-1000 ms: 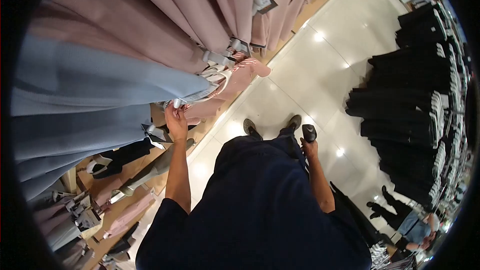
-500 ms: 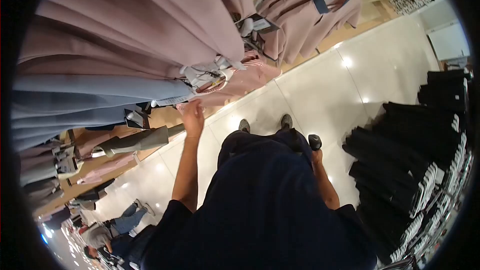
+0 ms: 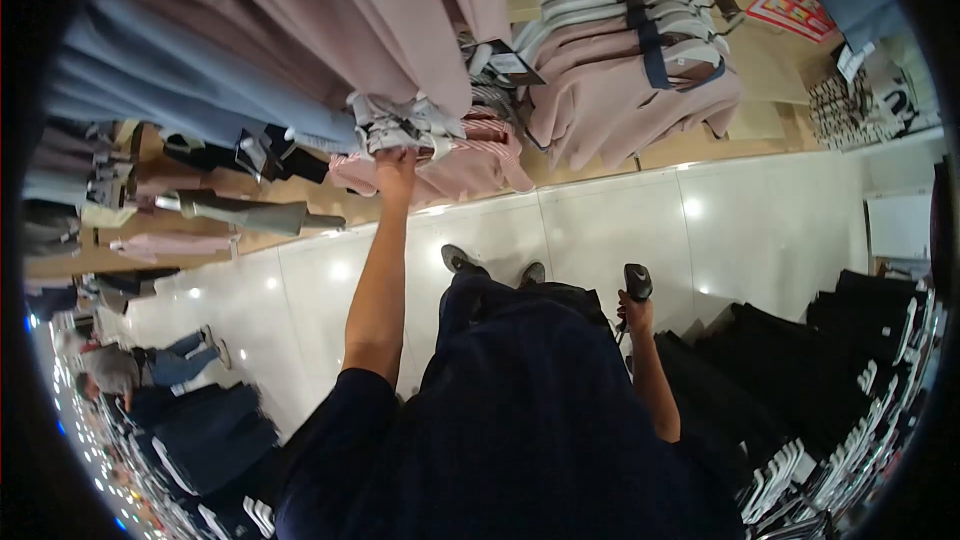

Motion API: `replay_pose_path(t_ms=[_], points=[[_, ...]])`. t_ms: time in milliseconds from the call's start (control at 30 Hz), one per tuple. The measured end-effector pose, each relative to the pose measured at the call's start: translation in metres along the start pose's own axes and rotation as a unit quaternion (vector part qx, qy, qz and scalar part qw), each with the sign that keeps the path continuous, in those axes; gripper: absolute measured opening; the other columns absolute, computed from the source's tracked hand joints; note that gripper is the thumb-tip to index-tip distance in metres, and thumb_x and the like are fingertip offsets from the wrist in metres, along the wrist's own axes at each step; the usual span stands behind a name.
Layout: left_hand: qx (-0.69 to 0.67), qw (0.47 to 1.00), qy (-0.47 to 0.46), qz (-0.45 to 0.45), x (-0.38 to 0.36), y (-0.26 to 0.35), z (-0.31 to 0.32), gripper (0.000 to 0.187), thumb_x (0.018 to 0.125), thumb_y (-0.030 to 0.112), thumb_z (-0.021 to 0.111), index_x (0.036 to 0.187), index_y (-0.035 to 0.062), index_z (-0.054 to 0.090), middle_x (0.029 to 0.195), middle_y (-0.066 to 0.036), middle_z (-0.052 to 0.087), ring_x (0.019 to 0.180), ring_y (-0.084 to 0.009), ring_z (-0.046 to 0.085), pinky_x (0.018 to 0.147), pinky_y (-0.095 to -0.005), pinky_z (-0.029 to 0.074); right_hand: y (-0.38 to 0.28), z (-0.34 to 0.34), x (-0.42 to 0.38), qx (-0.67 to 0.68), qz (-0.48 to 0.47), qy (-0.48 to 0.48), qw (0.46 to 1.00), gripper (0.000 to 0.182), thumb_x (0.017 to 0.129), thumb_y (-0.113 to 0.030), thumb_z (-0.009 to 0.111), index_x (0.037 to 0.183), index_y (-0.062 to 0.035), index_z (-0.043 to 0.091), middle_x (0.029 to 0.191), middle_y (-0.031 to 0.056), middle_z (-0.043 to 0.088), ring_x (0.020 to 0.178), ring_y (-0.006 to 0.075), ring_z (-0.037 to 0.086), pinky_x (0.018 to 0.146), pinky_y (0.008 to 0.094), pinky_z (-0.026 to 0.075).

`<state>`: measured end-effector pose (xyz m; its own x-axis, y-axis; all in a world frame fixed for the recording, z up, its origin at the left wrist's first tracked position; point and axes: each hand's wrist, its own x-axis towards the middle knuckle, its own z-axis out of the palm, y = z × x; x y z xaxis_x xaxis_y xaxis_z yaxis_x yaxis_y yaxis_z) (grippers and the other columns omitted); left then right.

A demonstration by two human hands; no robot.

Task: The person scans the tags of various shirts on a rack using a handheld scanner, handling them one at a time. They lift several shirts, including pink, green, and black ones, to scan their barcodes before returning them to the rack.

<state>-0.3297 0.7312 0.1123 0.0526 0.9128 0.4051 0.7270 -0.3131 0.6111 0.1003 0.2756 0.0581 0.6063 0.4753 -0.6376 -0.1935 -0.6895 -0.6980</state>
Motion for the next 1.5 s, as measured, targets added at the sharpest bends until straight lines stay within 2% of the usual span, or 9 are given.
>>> replay_pose_path(t_ms=[133, 267, 600, 800, 933, 1100, 1200, 1300, 1500], points=[[-0.280, 0.892, -0.097, -0.341, 0.000, 0.014, -0.054, 0.019, 0.084, 0.023, 0.071, 0.091, 0.0047, 0.070, 0.080, -0.005, 0.068, 0.071, -0.0165, 0.062, 0.065, -0.0295, 0.048, -0.008, 0.020, 0.010, -0.029, -0.009, -0.051, 0.998, 0.027, 0.081, -0.025, 0.078, 0.081, -0.0015, 0.064, 0.070, 0.0070, 0.064, 0.055, 0.0162, 0.062, 0.051, 0.0307, 0.052], [-0.356, 0.832, -0.171, -0.389, -0.015, 0.029, -0.086, 0.018, 0.089, 0.025, 0.071, 0.094, 0.0083, 0.070, 0.076, 0.005, 0.063, 0.066, -0.0061, 0.056, 0.060, -0.0236, 0.045, -0.053, 0.057, 0.003, -0.094, -0.061, -0.108, 0.988, 0.029, 0.081, -0.027, 0.077, 0.080, -0.0017, 0.063, 0.065, 0.0050, 0.062, 0.054, 0.0149, 0.061, 0.050, 0.0319, 0.050], [-0.451, 0.768, -0.229, -0.392, -0.046, 0.028, -0.079, 0.016, 0.095, 0.013, 0.062, 0.111, 0.0097, 0.059, 0.078, 0.003, 0.062, 0.064, -0.0072, 0.057, 0.060, -0.0258, 0.052, -0.207, 0.165, -0.107, -0.117, -0.201, -0.321, 0.918, 0.035, 0.082, -0.026, 0.081, 0.100, 0.0004, 0.065, 0.073, 0.0016, 0.064, 0.061, 0.0089, 0.058, 0.057, 0.0265, 0.049], [-0.489, 0.748, -0.254, -0.371, -0.046, 0.015, -0.068, 0.019, 0.097, 0.014, 0.060, 0.115, 0.0129, 0.054, 0.093, -0.001, 0.068, 0.079, -0.0112, 0.067, 0.070, -0.0284, 0.055, -0.231, 0.247, -0.154, -0.104, -0.130, -0.376, 0.912, 0.036, 0.084, -0.032, 0.080, 0.092, -0.0005, 0.064, 0.066, 0.0010, 0.060, 0.054, 0.0091, 0.055, 0.051, 0.0273, 0.046], [-0.480, 0.754, -0.286, -0.346, -0.046, 0.002, -0.068, 0.020, 0.097, 0.014, 0.060, 0.117, 0.0127, 0.053, 0.096, 0.000, 0.067, 0.079, -0.0109, 0.066, 0.070, -0.0284, 0.055, -0.230, 0.284, -0.170, -0.117, -0.147, -0.329, 0.925, 0.033, 0.085, -0.031, 0.079, 0.084, -0.0027, 0.062, 0.059, -0.0003, 0.056, 0.048, 0.0094, 0.052, 0.048, 0.0276, 0.044], [-0.372, 0.798, -0.355, -0.314, -0.041, -0.026, -0.066, 0.015, 0.089, 0.012, 0.070, 0.103, 0.0086, 0.069, 0.072, 0.002, 0.063, 0.058, -0.0041, 0.053, 0.049, -0.0215, 0.039, -0.210, 0.315, -0.181, -0.086, -0.170, -0.239, 0.952, 0.033, 0.086, -0.030, 0.077, 0.074, -0.0045, 0.060, 0.055, 0.0003, 0.055, 0.046, 0.0097, 0.051, 0.045, 0.0281, 0.042], [-0.225, 0.875, -0.401, -0.148, -0.027, -0.061, -0.056, 0.018, 0.088, 0.012, 0.071, 0.106, 0.0077, 0.069, 0.073, 0.002, 0.064, 0.057, -0.0034, 0.053, 0.048, -0.0208, 0.038, -0.204, 0.324, -0.177, -0.032, -0.151, -0.198, 0.968, 0.035, 0.087, -0.029, 0.076, 0.070, -0.0045, 0.059, 0.054, 0.0006, 0.055, 0.046, 0.0098, 0.052, 0.045, 0.0280, 0.041], [-0.184, 0.828, -0.471, -0.243, 0.010, -0.028, -0.087, 0.022, 0.089, 0.011, 0.070, 0.110, 0.0064, 0.068, 0.074, 0.001, 0.066, 0.060, -0.0049, 0.055, 0.051, -0.0213, 0.042, -0.201, 0.327, -0.183, 0.014, -0.158, -0.184, 0.970, 0.026, 0.090, -0.022, 0.073, 0.075, -0.0038, 0.061, 0.057, 0.0002, 0.054, 0.047, 0.0095, 0.050, 0.045, 0.0272, 0.041], [-0.476, 0.793, -0.302, -0.232, 0.017, -0.039, -0.054, 0.021, 0.094, 0.007, 0.063, 0.114, 0.0077, 0.066, 0.091, -0.001, 0.070, 0.077, -0.0082, 0.066, 0.056, -0.0230, 0.049, -0.197, 0.320, -0.182, 0.030, -0.151, -0.188, 0.970, 0.024, 0.091, -0.018, 0.071, 0.076, -0.0030, 0.061, 0.058, 0.0011, 0.055, 0.048, 0.0101, 0.051, 0.045, 0.0273, 0.041]])
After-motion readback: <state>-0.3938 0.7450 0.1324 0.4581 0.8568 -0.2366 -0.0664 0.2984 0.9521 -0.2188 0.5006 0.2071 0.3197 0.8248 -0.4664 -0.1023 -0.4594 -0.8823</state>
